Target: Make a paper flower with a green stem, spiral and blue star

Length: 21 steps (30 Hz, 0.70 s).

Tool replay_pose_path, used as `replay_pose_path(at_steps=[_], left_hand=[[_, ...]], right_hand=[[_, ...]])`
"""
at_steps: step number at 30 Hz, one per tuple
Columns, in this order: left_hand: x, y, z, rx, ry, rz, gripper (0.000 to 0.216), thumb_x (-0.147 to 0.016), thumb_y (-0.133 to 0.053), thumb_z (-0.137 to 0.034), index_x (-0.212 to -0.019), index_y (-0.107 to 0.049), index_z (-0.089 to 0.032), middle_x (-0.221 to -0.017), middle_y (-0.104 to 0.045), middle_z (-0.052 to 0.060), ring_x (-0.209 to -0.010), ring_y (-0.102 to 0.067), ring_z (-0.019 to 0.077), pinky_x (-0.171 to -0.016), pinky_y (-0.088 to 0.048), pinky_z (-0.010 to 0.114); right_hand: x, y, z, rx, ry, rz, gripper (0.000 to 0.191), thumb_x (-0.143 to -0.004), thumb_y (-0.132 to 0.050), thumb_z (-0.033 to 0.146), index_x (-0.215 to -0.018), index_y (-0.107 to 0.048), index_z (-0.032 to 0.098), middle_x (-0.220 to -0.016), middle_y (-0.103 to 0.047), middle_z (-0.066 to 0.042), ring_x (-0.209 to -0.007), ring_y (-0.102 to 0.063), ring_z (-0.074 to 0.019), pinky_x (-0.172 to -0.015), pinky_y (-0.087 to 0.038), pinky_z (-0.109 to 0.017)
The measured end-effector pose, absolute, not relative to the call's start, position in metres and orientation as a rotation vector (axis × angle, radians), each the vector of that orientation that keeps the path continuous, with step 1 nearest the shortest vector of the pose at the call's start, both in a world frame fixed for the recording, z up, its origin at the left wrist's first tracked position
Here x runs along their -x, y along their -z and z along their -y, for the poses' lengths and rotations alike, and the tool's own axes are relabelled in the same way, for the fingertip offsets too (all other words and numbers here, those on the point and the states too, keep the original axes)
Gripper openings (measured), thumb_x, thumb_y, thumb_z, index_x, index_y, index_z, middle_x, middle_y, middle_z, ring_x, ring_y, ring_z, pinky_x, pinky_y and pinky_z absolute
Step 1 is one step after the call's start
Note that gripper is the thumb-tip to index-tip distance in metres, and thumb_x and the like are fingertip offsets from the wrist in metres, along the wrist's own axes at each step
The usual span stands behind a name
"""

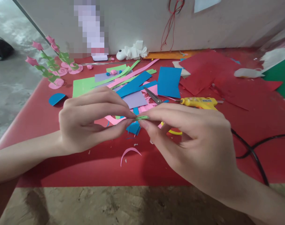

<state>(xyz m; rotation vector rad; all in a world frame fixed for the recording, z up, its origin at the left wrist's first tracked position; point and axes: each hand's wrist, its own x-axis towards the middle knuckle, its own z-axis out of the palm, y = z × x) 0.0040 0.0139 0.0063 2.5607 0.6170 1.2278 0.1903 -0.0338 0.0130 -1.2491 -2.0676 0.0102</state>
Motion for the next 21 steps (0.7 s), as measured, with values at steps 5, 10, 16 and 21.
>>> replay_pose_path(at_steps=[5,10,16,21], left_hand=[[-0.005,-0.005,-0.014,-2.577,-1.175,-0.676,0.017,-0.083,-0.053,-0.017,-0.07,-0.063,-0.023,-0.078,-0.07,0.0,-0.072,-0.064,0.0105,-0.069,-0.051,0.023],[-0.005,-0.001,-0.014,-2.627,-1.221,-0.674,0.014,-0.08,-0.055,-0.013,-0.069,-0.062,-0.019,-0.071,-0.07,0.0,-0.069,-0.062,0.0106,-0.065,-0.051,0.022],[-0.006,0.006,-0.017,-2.739,-1.255,-0.625,0.013,-0.079,-0.055,-0.009,-0.069,-0.062,-0.014,-0.066,-0.068,0.003,-0.066,-0.061,0.0113,-0.061,-0.051,0.022],[-0.006,0.008,-0.017,-2.741,-1.254,-0.601,0.012,-0.076,-0.054,-0.008,-0.068,-0.06,-0.013,-0.066,-0.067,0.004,-0.067,-0.06,0.0125,-0.064,-0.051,0.024]], right_hand=[[-0.188,-0.012,0.034,1.204,0.13,2.117,0.012,-0.086,-0.052,0.024,-0.078,-0.06,0.02,-0.07,-0.065,0.004,-0.061,-0.058,-0.0045,-0.053,-0.043,-0.017],[-0.182,-0.01,0.032,1.211,0.204,2.154,0.013,-0.085,-0.053,0.02,-0.073,-0.055,0.019,-0.063,-0.06,0.005,-0.053,-0.051,-0.0027,-0.05,-0.038,-0.018],[-0.178,-0.008,0.033,1.156,0.308,2.186,0.014,-0.084,-0.054,0.016,-0.07,-0.054,0.016,-0.057,-0.056,0.006,-0.049,-0.048,-0.0015,-0.047,-0.034,-0.017],[-0.178,-0.003,0.034,1.136,0.332,2.169,0.01,-0.081,-0.057,0.015,-0.072,-0.056,0.016,-0.06,-0.059,0.005,-0.051,-0.052,-0.0036,-0.047,-0.035,-0.019]])
